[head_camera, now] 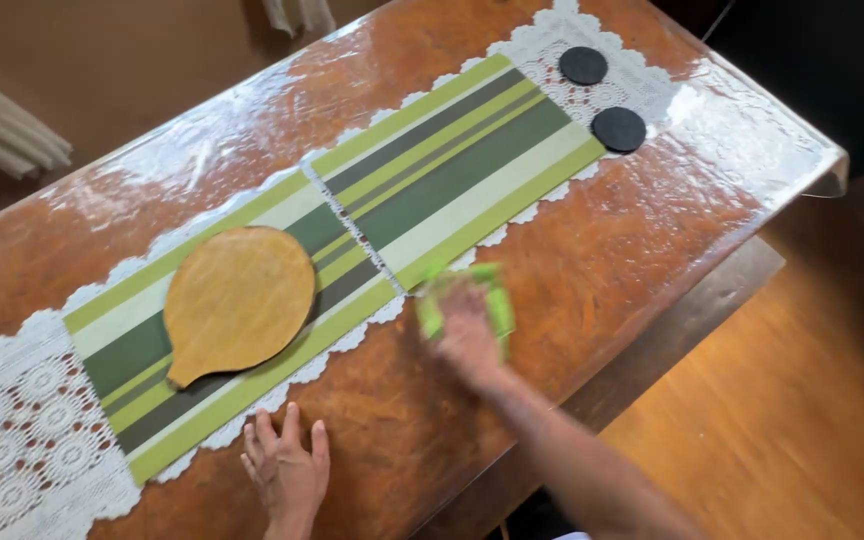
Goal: Dusting and wiping various furniture surfaces including a hutch, dining table, window sill, and dresser using a microfiber cloth.
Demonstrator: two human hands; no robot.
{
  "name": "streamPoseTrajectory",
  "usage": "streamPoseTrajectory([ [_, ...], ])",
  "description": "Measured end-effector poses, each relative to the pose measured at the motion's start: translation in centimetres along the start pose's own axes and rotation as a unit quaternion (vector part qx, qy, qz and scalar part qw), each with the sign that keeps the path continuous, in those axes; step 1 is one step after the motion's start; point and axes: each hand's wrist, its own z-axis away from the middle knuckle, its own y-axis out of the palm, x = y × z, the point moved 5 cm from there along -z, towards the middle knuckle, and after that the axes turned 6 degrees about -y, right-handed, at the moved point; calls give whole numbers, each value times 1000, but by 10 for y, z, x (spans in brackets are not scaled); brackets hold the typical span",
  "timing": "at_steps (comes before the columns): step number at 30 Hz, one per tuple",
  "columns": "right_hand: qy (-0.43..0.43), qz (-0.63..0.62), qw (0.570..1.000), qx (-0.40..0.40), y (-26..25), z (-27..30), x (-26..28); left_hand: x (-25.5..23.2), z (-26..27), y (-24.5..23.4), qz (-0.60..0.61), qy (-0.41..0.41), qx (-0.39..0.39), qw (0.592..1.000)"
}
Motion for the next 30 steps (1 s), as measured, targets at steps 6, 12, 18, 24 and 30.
streamPoseTrajectory([
  [6, -266, -55, 962, -20, -55, 78, 24, -51, -21, 16, 10, 29, 11, 999],
  [12, -266, 78, 961, 7, -83, 56, -179, -116, -31, 20, -11, 40, -20, 999],
  [18, -126, 26, 973, -190, -103, -39, -278, -238, -27, 24, 105, 100, -58, 988],
  [24, -145, -80, 983, -75, -135, -12, -293, -421, -65, 40, 147, 239, -64, 958],
  [30, 14, 1, 998, -68, -142, -53, -517, -514, -143, 62, 196, 267, -69, 941],
])
